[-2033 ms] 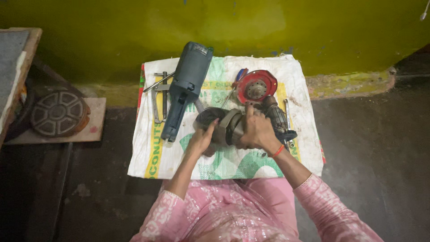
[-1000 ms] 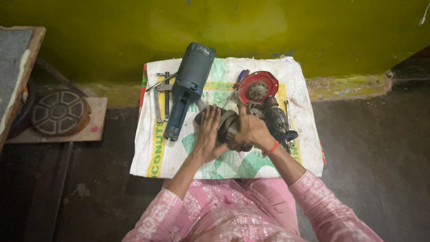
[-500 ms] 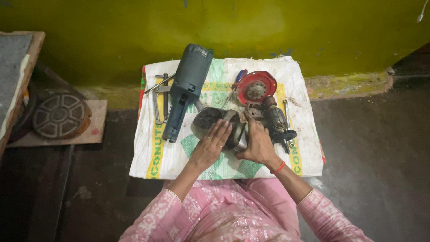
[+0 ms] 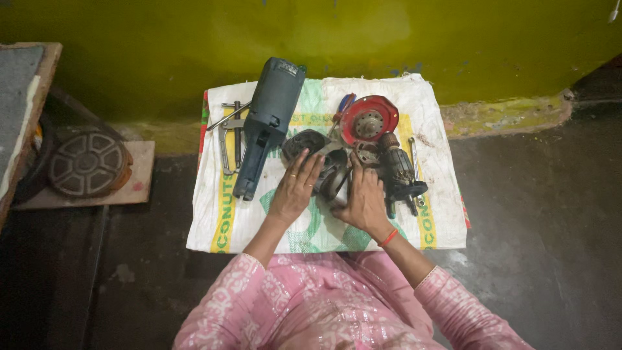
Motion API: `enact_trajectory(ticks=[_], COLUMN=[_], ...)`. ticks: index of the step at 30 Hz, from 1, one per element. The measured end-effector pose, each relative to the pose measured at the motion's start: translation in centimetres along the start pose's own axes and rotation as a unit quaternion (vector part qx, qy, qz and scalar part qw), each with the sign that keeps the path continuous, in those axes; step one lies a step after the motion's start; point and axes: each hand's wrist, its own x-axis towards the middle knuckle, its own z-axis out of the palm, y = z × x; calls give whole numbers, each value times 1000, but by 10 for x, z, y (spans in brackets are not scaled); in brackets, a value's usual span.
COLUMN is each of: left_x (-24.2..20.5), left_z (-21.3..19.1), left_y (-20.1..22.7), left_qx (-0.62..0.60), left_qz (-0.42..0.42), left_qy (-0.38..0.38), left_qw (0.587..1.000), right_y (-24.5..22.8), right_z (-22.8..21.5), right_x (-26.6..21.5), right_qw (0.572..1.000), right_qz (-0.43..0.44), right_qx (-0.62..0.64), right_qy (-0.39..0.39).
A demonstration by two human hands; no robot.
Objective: The person disassembles and reassembles motor components on a work surface. They separate the motor housing, rotor, and stator, then reinsert the rotor into the housing and attach the outer casing.
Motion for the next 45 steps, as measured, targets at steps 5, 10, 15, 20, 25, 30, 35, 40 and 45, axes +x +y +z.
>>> enact_trajectory(ticks=[5, 10, 15, 20, 25, 30, 35, 40, 45], left_x=[-18, -28, 3, 13, 6, -4, -15, -23, -21], left_z=[-6, -5, 2, -6, -9, -2, 15, 12, 7], left_y=[33, 90, 108, 113, 111, 107, 105, 108, 108], left_qx=[6, -336, -638, -688, -680, -682, -693, -698, -740], left_qz=[-75, -337, -385, -396, -390, -412, -387, -371, -384], left_qy=[65, 121, 140, 139, 107, 96, 124, 123, 101], left_qw=[995, 871, 652, 592, 612, 596, 595, 601, 542], right_y=[8, 25, 35, 38, 35, 24, 34, 45, 75], right_z=[2, 12, 25, 26, 22, 7, -25, -26, 14], right_x=[0, -8, -17, -33, -41, -36, -41, -83, -83], right_qw=[998, 993, 991, 979, 984, 988, 970, 955, 842], right_qz=[2, -52, -68, -99, -100, -103, -150, 103, 256], right_qx=[55, 83, 50, 104, 81, 89, 192, 252, 475], right_qy=[8, 71, 102, 142, 127, 80, 2, 115, -31])
